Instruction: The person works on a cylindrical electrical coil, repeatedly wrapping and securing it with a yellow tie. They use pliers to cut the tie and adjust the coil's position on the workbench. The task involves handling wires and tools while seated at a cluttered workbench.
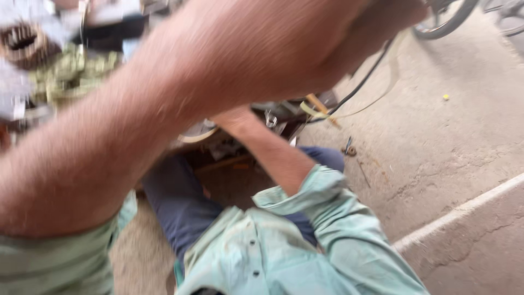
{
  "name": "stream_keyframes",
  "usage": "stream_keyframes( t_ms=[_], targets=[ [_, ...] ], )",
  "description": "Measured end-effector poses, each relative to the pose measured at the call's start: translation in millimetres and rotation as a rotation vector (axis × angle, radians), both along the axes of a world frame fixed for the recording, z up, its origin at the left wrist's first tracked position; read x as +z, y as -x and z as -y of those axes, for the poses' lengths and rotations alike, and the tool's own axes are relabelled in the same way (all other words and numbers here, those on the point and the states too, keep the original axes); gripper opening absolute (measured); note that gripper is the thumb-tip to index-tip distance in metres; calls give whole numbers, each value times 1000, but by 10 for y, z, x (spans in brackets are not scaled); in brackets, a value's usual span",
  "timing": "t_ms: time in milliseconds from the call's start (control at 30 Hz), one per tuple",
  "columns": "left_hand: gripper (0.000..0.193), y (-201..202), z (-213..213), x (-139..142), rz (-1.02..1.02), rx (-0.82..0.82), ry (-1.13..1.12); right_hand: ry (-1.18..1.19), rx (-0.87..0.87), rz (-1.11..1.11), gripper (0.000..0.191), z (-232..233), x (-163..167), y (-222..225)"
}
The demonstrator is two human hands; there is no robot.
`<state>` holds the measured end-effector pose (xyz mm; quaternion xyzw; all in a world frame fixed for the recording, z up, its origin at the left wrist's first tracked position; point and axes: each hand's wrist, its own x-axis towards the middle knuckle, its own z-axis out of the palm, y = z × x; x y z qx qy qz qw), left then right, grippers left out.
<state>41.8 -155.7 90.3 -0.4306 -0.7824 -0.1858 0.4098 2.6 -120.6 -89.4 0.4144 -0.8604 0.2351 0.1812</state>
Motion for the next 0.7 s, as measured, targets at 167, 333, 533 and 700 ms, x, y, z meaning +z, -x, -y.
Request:
stream_keyframes(
  t_ms=[167, 333, 533, 700],
  targets=[
    [29, -24, 29, 392, 150, -75, -67, -197, -148, 186, 55, 235, 357, 75],
    [28, 39, -193, 670, 64, -147, 5, -358, -345, 418, 38, 201, 584, 96],
    [27, 272, -379, 804, 253, -96, -15, -324, -311, 888, 27, -35, 533, 394],
    [28, 257, -511, 849, 385, -164, 27, -66, -111, 1222, 19, -478, 222, 289]
  ],
)
